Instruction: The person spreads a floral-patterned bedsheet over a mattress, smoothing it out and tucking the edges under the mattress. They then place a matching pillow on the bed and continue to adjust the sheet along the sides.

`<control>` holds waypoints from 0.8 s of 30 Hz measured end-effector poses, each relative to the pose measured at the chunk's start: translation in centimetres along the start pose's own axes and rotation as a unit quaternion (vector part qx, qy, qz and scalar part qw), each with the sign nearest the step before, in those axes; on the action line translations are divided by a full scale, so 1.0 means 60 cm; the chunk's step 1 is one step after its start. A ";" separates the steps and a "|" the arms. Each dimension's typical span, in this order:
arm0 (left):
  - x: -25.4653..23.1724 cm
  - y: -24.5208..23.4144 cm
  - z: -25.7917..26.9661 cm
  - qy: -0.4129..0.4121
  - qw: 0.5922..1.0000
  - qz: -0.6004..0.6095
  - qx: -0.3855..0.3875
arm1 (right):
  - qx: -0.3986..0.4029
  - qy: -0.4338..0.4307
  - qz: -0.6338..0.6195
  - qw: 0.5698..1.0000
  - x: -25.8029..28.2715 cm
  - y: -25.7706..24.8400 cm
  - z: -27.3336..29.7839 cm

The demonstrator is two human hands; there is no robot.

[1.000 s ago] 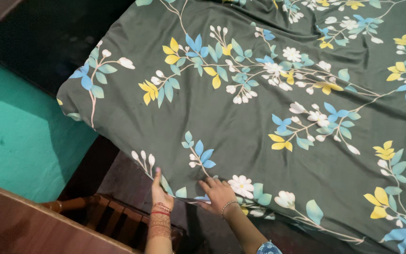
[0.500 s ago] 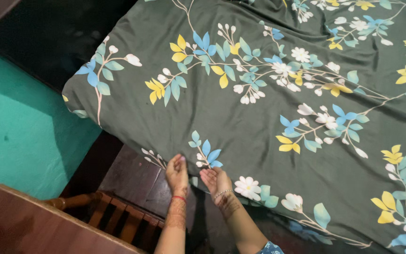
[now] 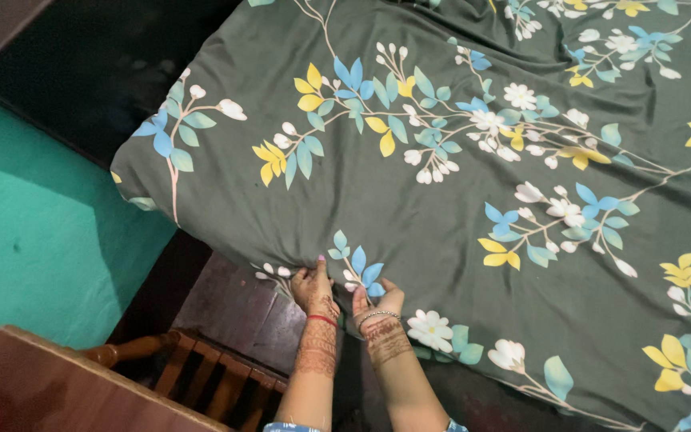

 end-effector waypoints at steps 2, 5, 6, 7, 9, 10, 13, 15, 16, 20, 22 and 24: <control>-0.026 0.006 0.005 -0.004 0.996 -0.085 0.018 | 0.020 -0.011 0.008 1.000 0.003 0.005 -0.016; -0.087 0.059 0.025 0.018 0.996 -0.011 0.082 | 0.042 -0.042 0.033 0.998 0.012 0.013 -0.013; -0.102 0.082 0.034 0.004 0.995 0.017 0.099 | 0.043 -0.051 0.024 0.997 0.027 0.028 0.004; -0.114 0.108 0.047 -0.009 0.992 0.046 0.115 | 0.045 -0.060 0.016 0.997 0.039 0.049 0.028; -0.134 0.148 0.068 -0.075 0.974 0.136 0.164 | 0.039 -0.038 0.003 0.998 0.051 0.084 0.090; -0.139 0.167 0.079 -0.127 0.952 0.197 0.196 | 0.038 -0.028 -0.003 0.999 0.055 0.095 0.119; -0.136 0.197 0.099 -0.241 0.886 0.311 0.244 | 0.219 -0.121 0.020 0.968 0.088 0.139 0.158; -0.132 0.197 0.099 -0.270 0.864 0.343 0.250 | 0.256 -0.200 0.064 0.944 0.115 0.129 0.118; -0.135 0.191 0.096 -0.267 0.863 0.349 0.249 | 0.273 -0.237 0.086 0.928 0.129 0.115 0.088; -0.158 0.147 0.068 -0.237 0.883 0.338 0.223 | 0.046 -0.270 0.689 0.672 0.152 0.006 -0.040; -0.153 0.124 0.046 -0.245 0.891 0.315 0.215 | 0.095 -0.282 0.831 0.471 0.148 -0.008 -0.063; -0.144 0.089 0.008 -0.242 0.913 0.263 0.198 | 0.078 -0.269 0.898 0.340 0.167 -0.031 -0.078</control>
Point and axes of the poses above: each hand's wrist, its own z-axis away from the middle knuckle, its own y-axis out of the palm, x = y × z, the point moved 7 cm from there along -z, towards the middle knuckle, and after that the axes turned 13 degrees about z, right-handed, at the moved point
